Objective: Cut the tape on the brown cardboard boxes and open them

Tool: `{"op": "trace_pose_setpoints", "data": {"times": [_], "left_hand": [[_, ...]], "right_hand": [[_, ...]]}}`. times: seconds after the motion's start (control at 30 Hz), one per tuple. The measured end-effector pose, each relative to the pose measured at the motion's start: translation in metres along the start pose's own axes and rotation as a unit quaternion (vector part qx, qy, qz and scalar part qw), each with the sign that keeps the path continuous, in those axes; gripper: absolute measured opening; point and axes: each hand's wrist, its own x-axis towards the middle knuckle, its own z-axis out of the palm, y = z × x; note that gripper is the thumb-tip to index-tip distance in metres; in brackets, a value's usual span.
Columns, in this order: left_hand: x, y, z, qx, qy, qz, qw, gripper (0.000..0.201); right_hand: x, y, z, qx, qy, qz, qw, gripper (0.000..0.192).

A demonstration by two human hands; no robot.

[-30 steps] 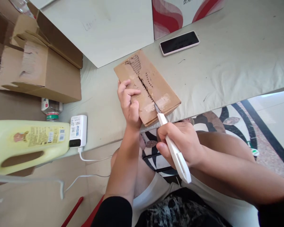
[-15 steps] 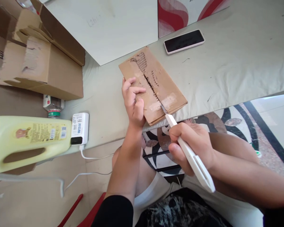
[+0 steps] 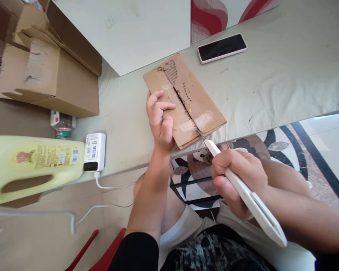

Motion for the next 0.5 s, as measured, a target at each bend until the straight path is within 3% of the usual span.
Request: {"op": "trace_pose_setpoints", "data": {"times": [0.2, 0.5], "left_hand": [[0.0006, 0.0028, -0.0012, 0.010, -0.001, -0.023, 1.000, 0.043], [0.0017, 0.0039, 0.0010, -0.005, 0.013, -0.039, 0.999, 0.046]], "right_hand": [[0.0017, 0.0018, -0.0006, -0.033, 0.016, -0.082, 0.996, 0.026], [0.0004, 0.0099, -0.0013, -0.009, 0.018, -0.152, 0.988, 0.019]]}}
